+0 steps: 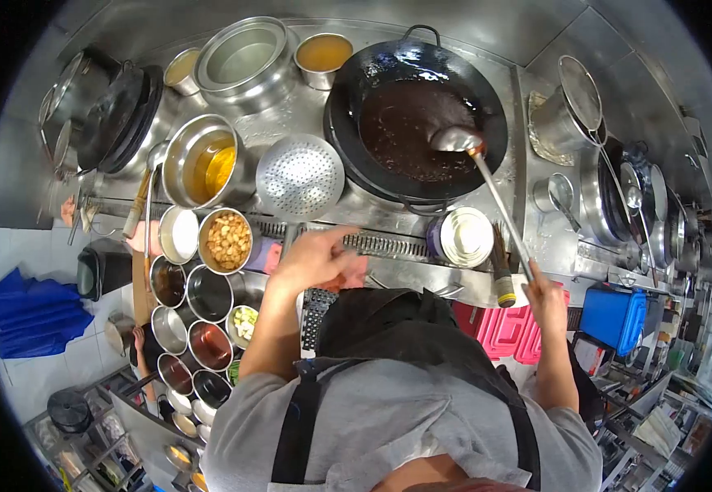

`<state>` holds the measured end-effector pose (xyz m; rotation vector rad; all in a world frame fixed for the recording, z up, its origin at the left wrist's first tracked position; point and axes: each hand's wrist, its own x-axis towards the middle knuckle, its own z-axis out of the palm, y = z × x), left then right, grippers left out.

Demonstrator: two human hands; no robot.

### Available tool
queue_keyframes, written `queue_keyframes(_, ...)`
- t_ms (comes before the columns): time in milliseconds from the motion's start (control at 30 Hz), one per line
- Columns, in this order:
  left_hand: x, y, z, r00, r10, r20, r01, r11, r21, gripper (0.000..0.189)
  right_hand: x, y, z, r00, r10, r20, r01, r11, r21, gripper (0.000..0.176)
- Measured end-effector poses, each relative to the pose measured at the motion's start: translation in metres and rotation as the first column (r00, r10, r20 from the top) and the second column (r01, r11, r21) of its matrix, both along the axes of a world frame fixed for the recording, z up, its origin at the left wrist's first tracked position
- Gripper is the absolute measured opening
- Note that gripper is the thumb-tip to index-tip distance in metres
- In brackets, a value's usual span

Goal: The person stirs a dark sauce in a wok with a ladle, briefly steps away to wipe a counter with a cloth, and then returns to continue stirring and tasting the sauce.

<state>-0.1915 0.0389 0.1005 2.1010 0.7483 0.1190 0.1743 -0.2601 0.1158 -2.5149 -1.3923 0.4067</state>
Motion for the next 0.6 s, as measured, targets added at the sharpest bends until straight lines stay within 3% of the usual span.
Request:
queue_keyframes(100, -0.021, -0.019, -0.033, 0.994, 0.089, -0.057, -0.096, 0.988, -0.122, 0.046, -0.015, -0.010, -0.017, 0.994, 0.065, -0.092, -0.063, 0.998, 0.022, 0.063)
queue_keyframes(233, -0.018, -0.030, -0.031, 0.970, 0.225, -0.086, -0.233, 0.968, -0.092, 0.047, -0.030, 0.026, -0.053, 0.980, 0.130, -0.151, -0.109, 0.984, 0.139, 0.060)
queue_keyframes(300, -0.010, -0.030, -0.028, 0.958, 0.275, -0.084, -0.279, 0.959, -0.041, 0.047, -0.020, 0.053, -0.078, 0.976, 0.216, 0.001, -0.214, 0.965, 0.154, 0.055)
queue_keyframes(433, 0.006, -0.049, -0.007, 0.941, 0.328, -0.079, -0.331, 0.943, -0.026, 0.047, 0.013, 0.105, -0.096, 0.971, 0.240, -0.012, -0.232, 0.950, 0.211, 0.052)
queue_keyframes(500, 0.002, -0.065, -0.020, 0.939, 0.339, -0.054, -0.342, 0.911, -0.231, 0.049, 0.026, 0.119, -0.092, 0.978, 0.150, 0.145, -0.164, 0.982, 0.090, 0.052)
queue_keyframes(533, -0.002, -0.072, -0.029, 0.937, 0.342, -0.068, -0.349, 0.910, -0.223, 0.049, 0.041, 0.121, -0.104, 0.979, 0.149, 0.142, -0.169, 0.975, 0.144, 0.052)
queue_keyframes(600, -0.013, -0.091, -0.043, 0.957, 0.269, -0.104, -0.264, 0.963, 0.061, 0.051, 0.061, 0.119, -0.111, 0.971, 0.138, 0.196, -0.182, 0.956, 0.231, 0.051)
